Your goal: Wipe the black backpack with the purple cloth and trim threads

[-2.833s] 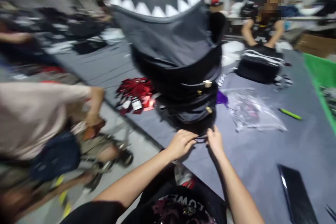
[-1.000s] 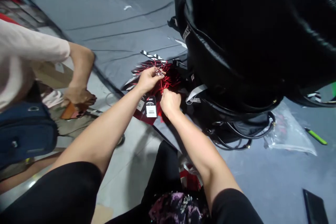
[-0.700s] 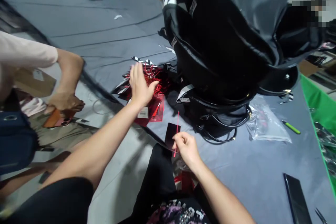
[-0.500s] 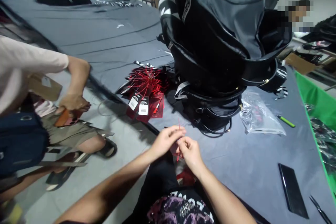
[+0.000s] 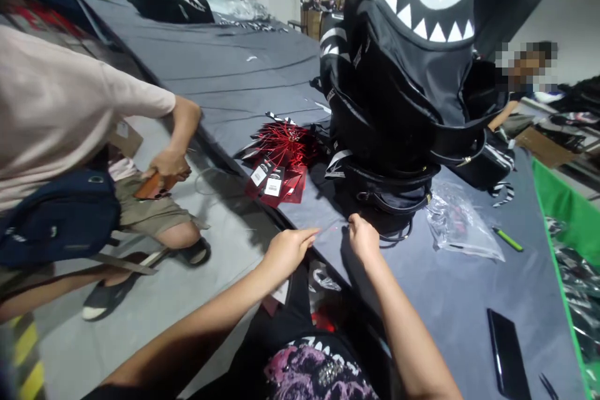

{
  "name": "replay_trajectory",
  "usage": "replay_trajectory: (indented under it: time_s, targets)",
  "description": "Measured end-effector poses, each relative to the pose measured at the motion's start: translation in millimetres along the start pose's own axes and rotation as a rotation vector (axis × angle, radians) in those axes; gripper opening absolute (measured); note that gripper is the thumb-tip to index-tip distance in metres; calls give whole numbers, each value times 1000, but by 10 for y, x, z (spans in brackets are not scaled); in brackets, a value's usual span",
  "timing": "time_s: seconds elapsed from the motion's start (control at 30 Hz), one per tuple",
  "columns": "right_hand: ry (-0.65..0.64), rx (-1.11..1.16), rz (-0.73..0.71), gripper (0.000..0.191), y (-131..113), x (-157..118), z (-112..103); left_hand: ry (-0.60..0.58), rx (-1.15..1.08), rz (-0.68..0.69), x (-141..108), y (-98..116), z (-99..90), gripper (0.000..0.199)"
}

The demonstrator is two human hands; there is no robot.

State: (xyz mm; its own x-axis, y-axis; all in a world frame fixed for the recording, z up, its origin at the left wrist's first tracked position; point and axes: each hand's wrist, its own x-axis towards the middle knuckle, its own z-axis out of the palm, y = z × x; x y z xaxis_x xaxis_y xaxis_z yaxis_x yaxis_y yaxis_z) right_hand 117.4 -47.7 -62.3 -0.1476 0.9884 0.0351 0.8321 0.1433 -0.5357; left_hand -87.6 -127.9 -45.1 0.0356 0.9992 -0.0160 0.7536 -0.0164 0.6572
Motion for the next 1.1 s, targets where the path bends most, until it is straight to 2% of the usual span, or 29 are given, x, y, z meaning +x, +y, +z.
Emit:
replay_trajectory:
  time_s: [0.13,0.23,0.43,0.6,0.7,0.8,0.97,1.03,1.1]
  targets:
    - [48,93,-32,39,175,-124,34,-29,6,-22,576,-96,383,28]
    - [73,143,6,38,239,-181,85,-94,-33,36,827,-106,492,27]
    - [-3,89,179,32,145,-135,129,-281,-163,137,1001,31,522,26]
    - [-129,151,280,12,186,-138,-118,-395,-339,153,1066,20,461,18]
    - [-290,351,305,17,239,-146,-242,-433,-481,183,1019,-110,391,26]
    - [-424,607,339,33,252,-144,-267,-330,-599,198,940,-213,379,40]
    - [-473,933,386,46,241,-148,-207,3,-613,201,836,-203,489,13]
    - [-467,1018,401,46,238,-150,-187,71,-582,246,805,-164,534,16]
    - [-443,1085,412,44,226,-151,-175,83,-544,319,773,-130,568,17]
